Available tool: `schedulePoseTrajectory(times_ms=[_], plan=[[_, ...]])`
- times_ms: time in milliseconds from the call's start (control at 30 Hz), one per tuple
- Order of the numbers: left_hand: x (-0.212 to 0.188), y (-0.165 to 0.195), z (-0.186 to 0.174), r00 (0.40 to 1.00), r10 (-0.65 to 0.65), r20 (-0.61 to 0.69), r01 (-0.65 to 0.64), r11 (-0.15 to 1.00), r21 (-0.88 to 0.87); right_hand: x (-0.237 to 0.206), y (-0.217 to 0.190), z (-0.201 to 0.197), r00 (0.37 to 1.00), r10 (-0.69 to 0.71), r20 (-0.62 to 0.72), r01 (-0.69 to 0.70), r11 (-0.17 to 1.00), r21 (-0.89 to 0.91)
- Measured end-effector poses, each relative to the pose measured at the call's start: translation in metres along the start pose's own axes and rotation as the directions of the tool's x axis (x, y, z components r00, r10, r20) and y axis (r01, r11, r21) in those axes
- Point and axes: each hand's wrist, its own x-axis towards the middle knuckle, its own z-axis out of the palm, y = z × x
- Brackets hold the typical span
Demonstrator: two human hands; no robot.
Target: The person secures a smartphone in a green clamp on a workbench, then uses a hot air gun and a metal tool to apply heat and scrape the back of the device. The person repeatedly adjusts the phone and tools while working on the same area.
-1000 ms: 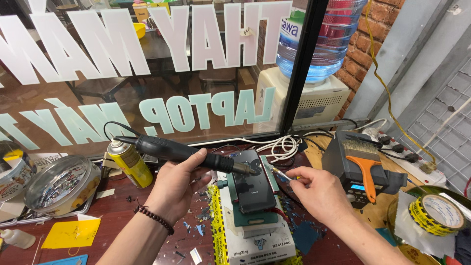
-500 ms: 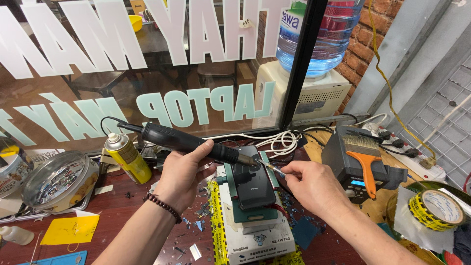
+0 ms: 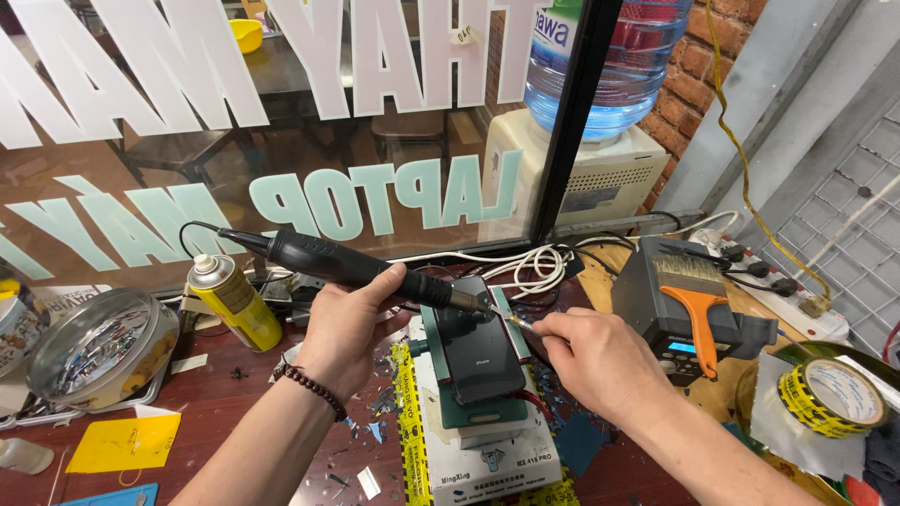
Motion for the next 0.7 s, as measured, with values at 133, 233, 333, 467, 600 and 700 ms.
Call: schedulePoseTrajectory(times_ms=[133,233,333,467,600,700], plan=[[0.002,0.001,0.004,1.0,0.008,-0.001,-0.008,1.0,0.011,0.002,0.005,0.003,0.995,-0.096,-0.01,0.096,0.995,-0.043],[0.005,0.0,0.006,1.0,0.007,-0.003,-0.007,1.0,0.017,0.001,0.005,0.006,0.974,0.19,0.119,-0.205,0.97,0.127],[0.007,-0.003,0.007,1.0,-0.002,-0.017,0.002,1.0,0.029,-0.003,0.006,0.011,0.998,-0.031,-0.048,0.034,0.997,0.063],[0.009,-0.004,0.006,1.0,-0.008,-0.029,0.009,1.0,0.024,-0.008,0.013,0.022,0.997,-0.057,-0.056,0.058,0.998,0.019],[0.01,-0.003,0.007,0.999,0.001,-0.036,-0.001,1.0,0.015,-0.003,0.026,0.038,0.992,0.127,-0.016,-0.119,0.964,0.238],[0.01,-0.002,0.01,0.999,0.004,-0.052,-0.003,1.0,0.005,0.005,0.033,0.047,0.985,0.169,-0.017,-0.148,0.906,0.396]])
